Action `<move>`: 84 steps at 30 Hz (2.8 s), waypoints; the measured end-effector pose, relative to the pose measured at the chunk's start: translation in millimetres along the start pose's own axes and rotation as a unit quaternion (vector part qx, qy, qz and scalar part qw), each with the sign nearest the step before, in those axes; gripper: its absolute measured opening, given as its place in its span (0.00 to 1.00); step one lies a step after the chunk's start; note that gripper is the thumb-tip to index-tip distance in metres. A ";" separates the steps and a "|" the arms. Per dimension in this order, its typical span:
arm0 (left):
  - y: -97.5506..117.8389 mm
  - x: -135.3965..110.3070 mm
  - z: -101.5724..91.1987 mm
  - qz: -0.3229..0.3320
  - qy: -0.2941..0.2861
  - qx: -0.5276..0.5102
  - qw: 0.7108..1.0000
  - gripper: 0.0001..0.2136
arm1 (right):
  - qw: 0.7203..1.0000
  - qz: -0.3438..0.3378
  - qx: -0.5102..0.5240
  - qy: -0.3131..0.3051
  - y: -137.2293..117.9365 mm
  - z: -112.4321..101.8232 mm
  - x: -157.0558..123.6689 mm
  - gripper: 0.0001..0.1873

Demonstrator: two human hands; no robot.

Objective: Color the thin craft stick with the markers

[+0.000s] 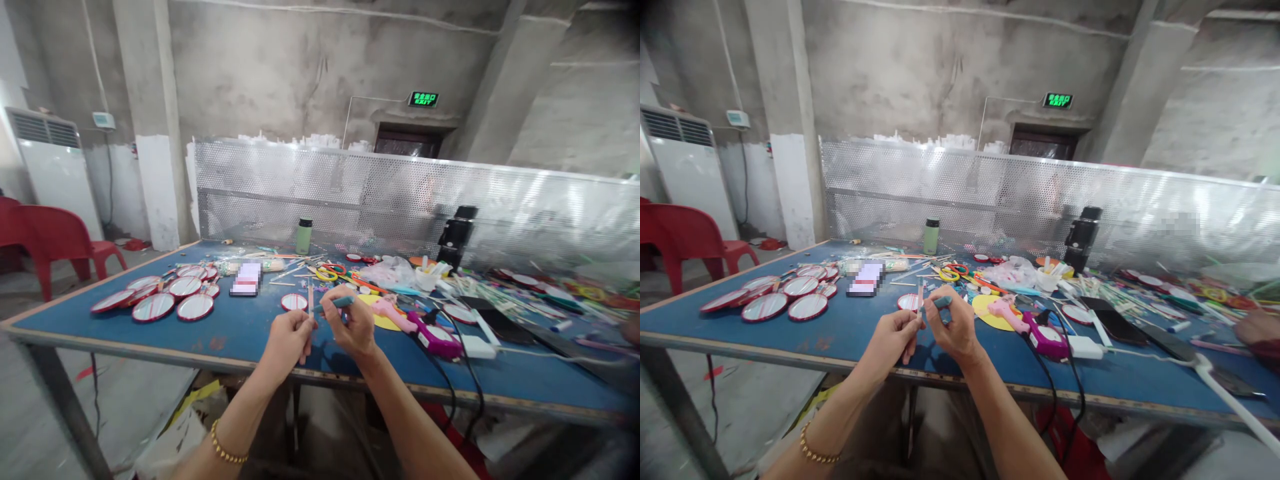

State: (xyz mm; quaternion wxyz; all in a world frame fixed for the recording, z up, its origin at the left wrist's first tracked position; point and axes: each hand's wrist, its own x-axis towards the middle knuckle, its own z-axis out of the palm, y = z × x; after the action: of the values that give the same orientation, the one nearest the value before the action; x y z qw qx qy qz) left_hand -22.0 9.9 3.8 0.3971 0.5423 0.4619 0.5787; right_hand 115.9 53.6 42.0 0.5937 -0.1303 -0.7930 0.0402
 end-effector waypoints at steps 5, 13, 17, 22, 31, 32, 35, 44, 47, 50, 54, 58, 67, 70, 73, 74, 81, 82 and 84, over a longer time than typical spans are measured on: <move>-0.2 -0.2 -0.1 0.003 -0.001 0.000 1.000 0.17 | 1.000 -0.007 -0.007 -0.005 -0.4 0.0 0.0 0.08; -1.0 -0.4 0.1 0.005 0.002 0.003 1.000 0.17 | 1.000 -0.008 -0.006 -0.006 -0.7 -0.2 0.4 0.08; -1.6 -0.3 0.0 0.001 0.001 0.001 1.000 0.17 | 1.000 -0.002 0.003 -0.002 0.8 0.1 -0.6 0.08; -2.2 0.2 0.3 0.001 -0.001 -0.003 1.000 0.17 | 1.000 -0.002 -0.001 -0.016 1.5 0.4 -1.2 0.07; -3.4 0.9 0.1 0.005 0.002 0.001 1.000 0.15 | 1.000 -0.006 -0.007 -0.006 1.8 0.7 -0.7 0.07; -3.2 0.9 0.0 0.005 0.002 0.002 1.000 0.16 | 1.000 -0.005 -0.008 -0.005 1.8 0.6 -0.9 0.07; -1.9 0.7 -0.1 0.004 0.002 0.004 1.000 0.16 | 1.000 0.001 -0.004 0.003 2.0 0.5 -1.1 0.07; -0.6 0.3 0.0 0.002 0.002 0.008 1.000 0.15 | 1.000 0.011 -0.006 0.009 4.2 0.7 -1.6 0.07; -0.5 0.3 0.2 0.004 0.001 0.009 1.000 0.15 | 1.000 0.004 -0.018 0.015 3.7 0.6 -1.6 0.07; 0.1 0.0 0.1 0.006 0.001 0.009 1.000 0.14 | 0.999 -0.007 -0.029 0.017 2.6 0.4 -1.1 0.07; 0.9 -0.3 -0.2 0.004 -0.001 0.007 1.000 0.14 | 0.999 -0.008 -0.031 0.017 1.5 0.2 -0.4 0.07; 0.9 -0.1 -0.6 0.005 0.001 0.006 1.000 0.13 | 0.999 -0.016 -0.030 0.027 0.0 0.0 0.6 0.08; 1.0 -0.7 -0.3 0.005 0.001 0.004 1.000 0.14 | 0.999 -0.021 -0.020 0.015 2.4 0.8 -0.8 0.07; 1.5 -1.0 -0.2 0.005 0.000 0.003 1.000 0.15 | 0.999 -0.022 -0.017 0.016 2.6 0.7 -1.1 0.07; 1.3 -1.1 -0.1 0.005 -0.002 0.003 1.000 0.15 | 1.000 -0.025 -0.015 0.007 1.5 0.3 -0.6 0.07; 1.2 -1.0 -0.1 0.005 -0.002 0.003 1.000 0.15 | 1.000 -0.024 -0.014 0.004 1.1 0.2 -0.4 0.07; 1.1 -0.6 -0.1 0.005 0.003 0.006 1.000 0.15 | 1.000 -0.024 -0.012 0.009 1.0 0.7 0.0 0.07; 1.2 -0.7 -0.1 0.005 0.003 0.006 1.000 0.15 | 1.000 -0.025 -0.013 0.013 1.0 0.7 0.1 0.07; 1.4 -0.8 -0.1 0.005 0.003 0.005 1.000 0.15 | 0.999 -0.029 -0.019 0.014 0.9 0.5 0.3 0.07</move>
State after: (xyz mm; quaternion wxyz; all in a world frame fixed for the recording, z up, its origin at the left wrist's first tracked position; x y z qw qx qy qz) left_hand -22.0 8.8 5.0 0.3901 0.5449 0.4632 0.5799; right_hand 115.5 54.6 41.9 0.6027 -0.1193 -0.7890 0.0060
